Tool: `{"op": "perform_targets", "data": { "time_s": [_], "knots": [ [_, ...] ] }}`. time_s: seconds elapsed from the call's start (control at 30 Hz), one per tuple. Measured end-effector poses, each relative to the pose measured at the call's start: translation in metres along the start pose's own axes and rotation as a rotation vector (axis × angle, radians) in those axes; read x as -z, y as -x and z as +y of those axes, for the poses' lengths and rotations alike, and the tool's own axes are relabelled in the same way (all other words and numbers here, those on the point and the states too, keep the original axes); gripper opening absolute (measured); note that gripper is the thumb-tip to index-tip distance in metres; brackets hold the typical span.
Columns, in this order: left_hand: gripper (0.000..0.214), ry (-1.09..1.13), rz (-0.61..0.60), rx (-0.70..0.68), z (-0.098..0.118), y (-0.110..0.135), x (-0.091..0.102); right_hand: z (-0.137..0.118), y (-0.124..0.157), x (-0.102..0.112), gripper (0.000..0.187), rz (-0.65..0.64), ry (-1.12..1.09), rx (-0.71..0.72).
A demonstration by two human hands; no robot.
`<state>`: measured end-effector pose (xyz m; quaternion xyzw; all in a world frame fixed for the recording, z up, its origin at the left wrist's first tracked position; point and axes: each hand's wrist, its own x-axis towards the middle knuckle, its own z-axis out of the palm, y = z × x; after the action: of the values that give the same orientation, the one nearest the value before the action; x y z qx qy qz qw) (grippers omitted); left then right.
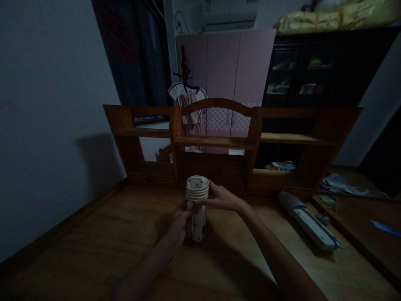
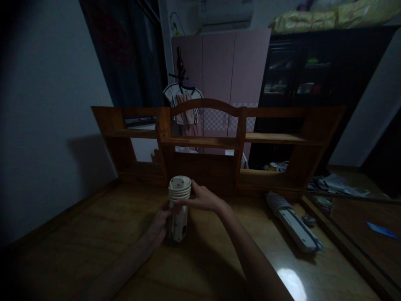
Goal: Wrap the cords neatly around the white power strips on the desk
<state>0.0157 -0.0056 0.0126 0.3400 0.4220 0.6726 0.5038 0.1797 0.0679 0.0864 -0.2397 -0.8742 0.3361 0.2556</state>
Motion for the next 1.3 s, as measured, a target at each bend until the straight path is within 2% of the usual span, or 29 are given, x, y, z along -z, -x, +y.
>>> {"op": "perform_targets", "data": {
  "time_s": [0.27, 0.4, 0.53, 0.73, 0.87, 1.3],
  "knots": [
    [0.047, -0.053, -0.013, -0.043, 0.002, 0.003, -0.002, -0.004, 0.0, -0.002, 0.063, 0.047, 0.039, 0.0],
    [0.051, -0.188, -0.06, -0.105, 0.008, 0.007, -0.003, -0.008, 0.0, -0.004, 0.059, 0.057, 0.022, -0.008],
    [0.053, -0.327, -0.019, -0.176, 0.011, 0.009, -0.003, -0.009, 0.0, -0.008, 0.057, 0.065, 0.009, -0.006],
    [0.058, -0.415, 0.025, -0.275, 0.005, 0.01, -0.004, -0.01, -0.002, -0.016, 0.064, 0.114, 0.011, 0.015],
    [0.055, -0.452, 0.048, -0.329, 0.001, 0.011, -0.003, -0.015, -0.001, -0.018, 0.075, 0.126, 0.013, 0.028],
    [0.052, -0.427, 0.072, -0.283, -0.002, 0.009, 0.0, -0.012, -0.003, -0.028, 0.072, 0.218, 0.091, -0.117]
  ]
}}
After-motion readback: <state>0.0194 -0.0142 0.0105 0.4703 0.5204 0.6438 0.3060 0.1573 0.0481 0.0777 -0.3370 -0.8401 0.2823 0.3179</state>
